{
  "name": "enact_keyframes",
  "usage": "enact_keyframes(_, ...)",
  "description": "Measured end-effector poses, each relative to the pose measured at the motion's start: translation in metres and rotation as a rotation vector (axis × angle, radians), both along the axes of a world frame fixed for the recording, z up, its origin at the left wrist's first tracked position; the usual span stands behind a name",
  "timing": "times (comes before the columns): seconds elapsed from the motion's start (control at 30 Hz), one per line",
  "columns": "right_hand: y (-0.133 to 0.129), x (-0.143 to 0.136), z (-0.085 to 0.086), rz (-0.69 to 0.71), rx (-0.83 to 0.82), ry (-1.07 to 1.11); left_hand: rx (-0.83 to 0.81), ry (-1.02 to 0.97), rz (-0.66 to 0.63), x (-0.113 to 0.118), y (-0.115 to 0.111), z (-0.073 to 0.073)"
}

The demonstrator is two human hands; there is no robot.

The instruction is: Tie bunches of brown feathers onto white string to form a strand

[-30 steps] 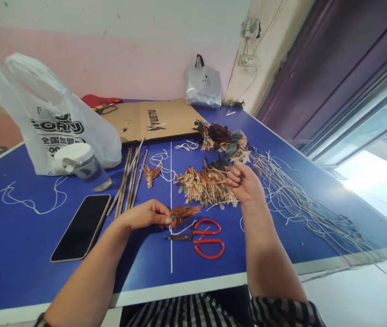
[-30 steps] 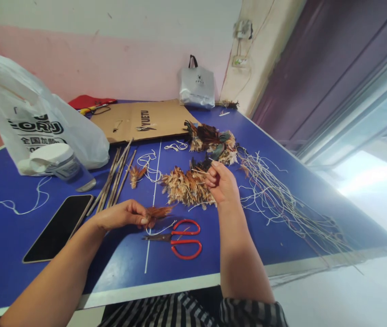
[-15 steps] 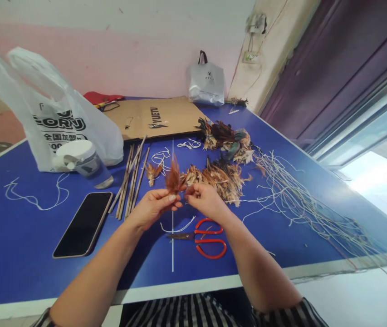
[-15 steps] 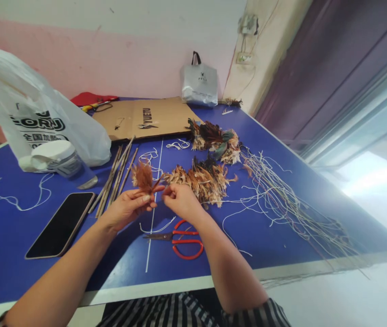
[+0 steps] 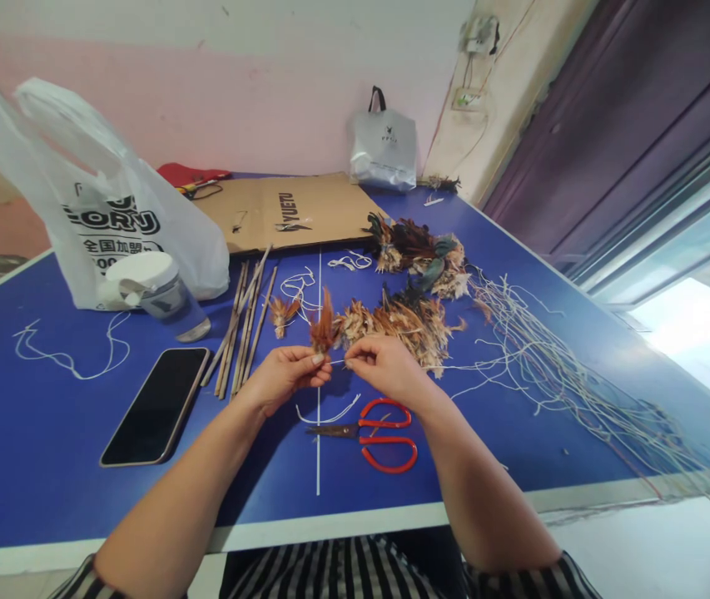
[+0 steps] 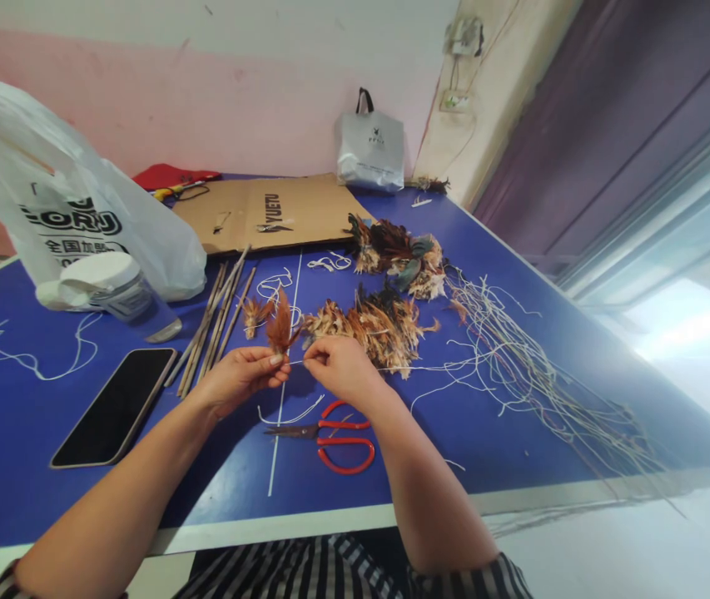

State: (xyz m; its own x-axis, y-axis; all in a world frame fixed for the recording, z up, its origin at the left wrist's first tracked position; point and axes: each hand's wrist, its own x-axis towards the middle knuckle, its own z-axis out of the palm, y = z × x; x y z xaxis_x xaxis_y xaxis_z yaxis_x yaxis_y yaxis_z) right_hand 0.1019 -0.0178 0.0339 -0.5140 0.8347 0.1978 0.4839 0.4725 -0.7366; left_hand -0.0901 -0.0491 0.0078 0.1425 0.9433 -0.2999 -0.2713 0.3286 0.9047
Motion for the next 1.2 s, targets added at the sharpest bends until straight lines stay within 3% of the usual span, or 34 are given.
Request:
enact_keyframes(0.3, -0.010, -0.003, 0.005, 0.065, 0.555, -0.298, 0.023, 0.251, -0.088, 0.004, -0.001, -0.001)
enact_keyframes(0.53, -0.016, -0.011, 0.006, 0.159, 0.656, -0.382, 0.085, 0.431, -0.166, 0.002, -0.001, -0.014)
enact_keyframes(0.67, -0.005, -0.010, 0.002, 0.158, 0.554, -0.254, 0.273, 0.602, -0.313, 0.011, -0.013, -0.004)
enact_keyframes(0.77, 0.006, -0.003, -0.003, 0.146, 0.324, -0.086, 0.428, 0.614, -0.373, 0.016, -0.020, 0.008)
enact_keyframes(0.87, 0.015, 0.004, -0.006, 0.139, 0.042, 0.086, 0.389, 0.480, -0.370, 0.015, -0.021, 0.016)
enact_keyframes(0.93, 0.017, 0.006, -0.006, 0.152, -0.129, 0.164, 0.297, 0.329, -0.325, 0.013, -0.019, 0.017)
enact_keyframes(1.03, 0.017, 0.002, -0.009, 0.138, -0.271, 0.230, 0.185, 0.096, -0.156, 0.010, -0.013, 0.014)
enact_keyframes(1.2, 0.011, -0.012, -0.020, 0.025, -0.111, 0.200, 0.013, -0.096, 0.086, 0.010, -0.002, 0.003)
